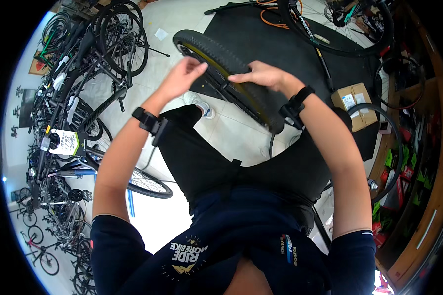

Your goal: The person removes a tire from a bicycle wheel using a tire lever and pulls the inner tube out of the rim.

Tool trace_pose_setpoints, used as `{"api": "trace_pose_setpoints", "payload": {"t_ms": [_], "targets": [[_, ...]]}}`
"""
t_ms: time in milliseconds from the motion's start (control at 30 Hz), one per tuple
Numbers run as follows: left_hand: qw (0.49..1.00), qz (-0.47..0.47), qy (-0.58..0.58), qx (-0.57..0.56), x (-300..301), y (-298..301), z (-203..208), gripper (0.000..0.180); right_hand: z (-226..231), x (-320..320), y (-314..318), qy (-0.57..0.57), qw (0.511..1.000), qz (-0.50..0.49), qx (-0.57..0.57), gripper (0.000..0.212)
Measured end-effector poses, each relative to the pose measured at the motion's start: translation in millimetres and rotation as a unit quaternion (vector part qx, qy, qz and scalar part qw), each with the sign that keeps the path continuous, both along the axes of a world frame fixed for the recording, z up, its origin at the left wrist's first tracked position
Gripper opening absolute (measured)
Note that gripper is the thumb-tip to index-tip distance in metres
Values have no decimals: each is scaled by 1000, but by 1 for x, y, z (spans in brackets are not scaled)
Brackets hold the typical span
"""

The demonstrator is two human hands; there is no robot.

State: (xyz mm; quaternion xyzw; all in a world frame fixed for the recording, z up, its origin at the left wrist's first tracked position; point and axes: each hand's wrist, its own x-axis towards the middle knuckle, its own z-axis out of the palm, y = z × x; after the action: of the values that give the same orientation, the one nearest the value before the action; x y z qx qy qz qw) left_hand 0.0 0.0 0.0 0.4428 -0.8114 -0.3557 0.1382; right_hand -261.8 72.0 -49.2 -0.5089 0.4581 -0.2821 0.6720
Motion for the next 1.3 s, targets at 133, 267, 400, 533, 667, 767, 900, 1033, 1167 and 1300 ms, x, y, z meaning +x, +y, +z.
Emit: {"api": "trace_pose_setpoints", "payload": {"t_ms": [133,267,400,533,667,767,900,1033,1167,1300], "targets": [[952,145,148,224,-26,34,-6,68,11,37,9,-13,999,31,14,57],[955,135,183,191,-5,24,-24,64,-13,83,9,-79,997,10,-18,51],[966,84,167,177,3,15,-21,60,-16,77,13,-75,997,7,-1,49],[970,83,129,188,-4,2,-11,78,-40,32,25,-53,998,-21,26,40],[970,94,93,205,-13,-13,-6,81,-80,-31,41,-48,973,-206,93,37],[962,108,112,226,-12,-28,-4,58,-117,-65,54,-133,909,-365,148,26],[952,114,108,264,-2,-58,0,42,-139,-86,63,-37,888,-420,183,21],[939,143,126,287,10,-64,1,43,-133,-87,69,-75,913,-383,114,20],[934,146,140,296,22,-65,1,45,-137,-94,69,-37,927,-356,112,22],[927,154,160,302,28,-63,-1,46,-131,-94,63,-40,935,-339,96,22]]}}
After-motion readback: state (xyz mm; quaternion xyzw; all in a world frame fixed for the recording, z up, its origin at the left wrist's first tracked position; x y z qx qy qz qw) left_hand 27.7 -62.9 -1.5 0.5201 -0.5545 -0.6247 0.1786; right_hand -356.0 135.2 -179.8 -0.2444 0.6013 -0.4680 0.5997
